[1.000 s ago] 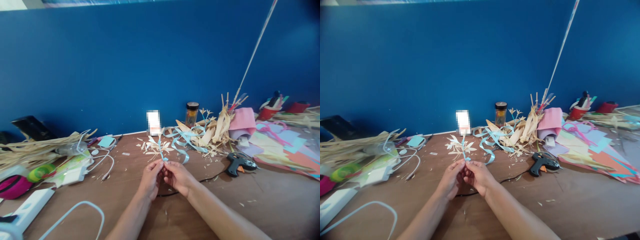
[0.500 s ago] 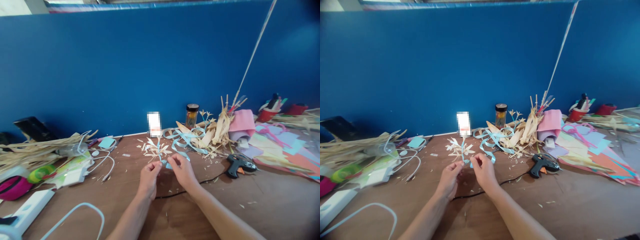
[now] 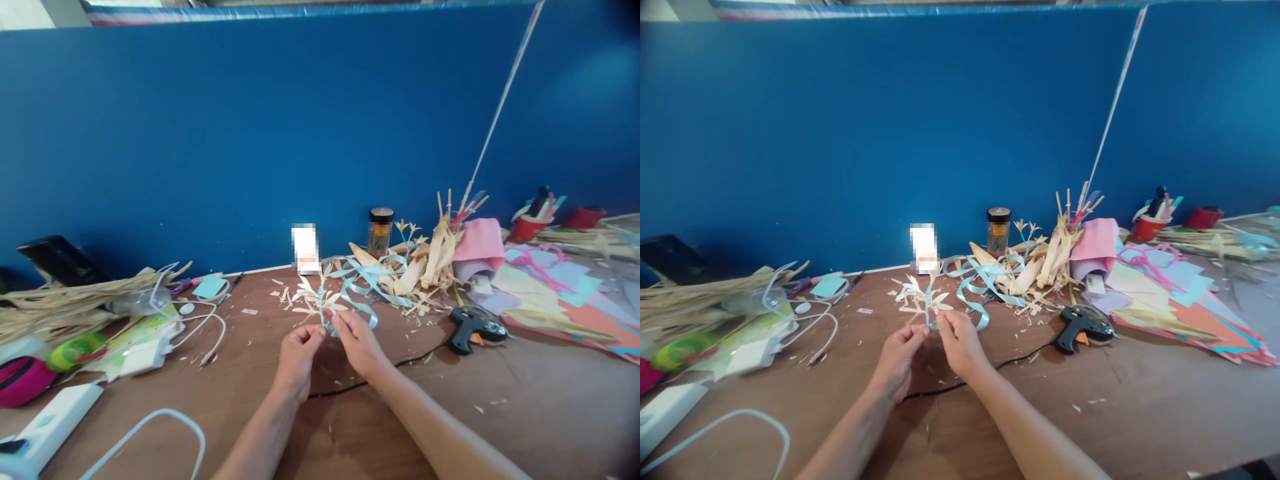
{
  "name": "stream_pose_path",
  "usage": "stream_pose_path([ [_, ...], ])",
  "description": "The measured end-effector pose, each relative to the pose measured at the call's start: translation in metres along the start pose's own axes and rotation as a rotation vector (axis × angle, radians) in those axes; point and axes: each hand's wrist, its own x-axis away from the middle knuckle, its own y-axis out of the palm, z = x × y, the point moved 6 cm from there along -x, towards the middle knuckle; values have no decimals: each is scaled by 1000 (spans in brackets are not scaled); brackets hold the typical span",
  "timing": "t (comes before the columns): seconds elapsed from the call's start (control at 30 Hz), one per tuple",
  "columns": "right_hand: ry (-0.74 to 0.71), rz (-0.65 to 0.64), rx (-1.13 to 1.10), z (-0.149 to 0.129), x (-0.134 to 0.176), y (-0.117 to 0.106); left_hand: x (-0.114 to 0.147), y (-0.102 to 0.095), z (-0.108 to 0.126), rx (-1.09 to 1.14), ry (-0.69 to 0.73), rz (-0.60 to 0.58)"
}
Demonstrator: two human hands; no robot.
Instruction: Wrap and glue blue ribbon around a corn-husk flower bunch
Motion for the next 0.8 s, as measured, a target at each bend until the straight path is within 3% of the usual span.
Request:
stream_pose_path([
  [0.3, -44, 13, 174, -8, 1, -5, -1, -6, -2, -51, 13, 49],
  [0.4, -54, -71, 278, -8, 1, -4, -5, -13, -2, -58, 16, 110],
  [0.53, 66, -174, 454, 3, -1, -7, -10, -28, 4, -107, 71, 264],
  [0.67, 124, 44, 606, 9, -12, -42, -12, -40, 9, -127, 88, 386],
  [0.8, 167, 469, 632, 11, -20, -101, -12, -44, 7, -118, 75, 406],
])
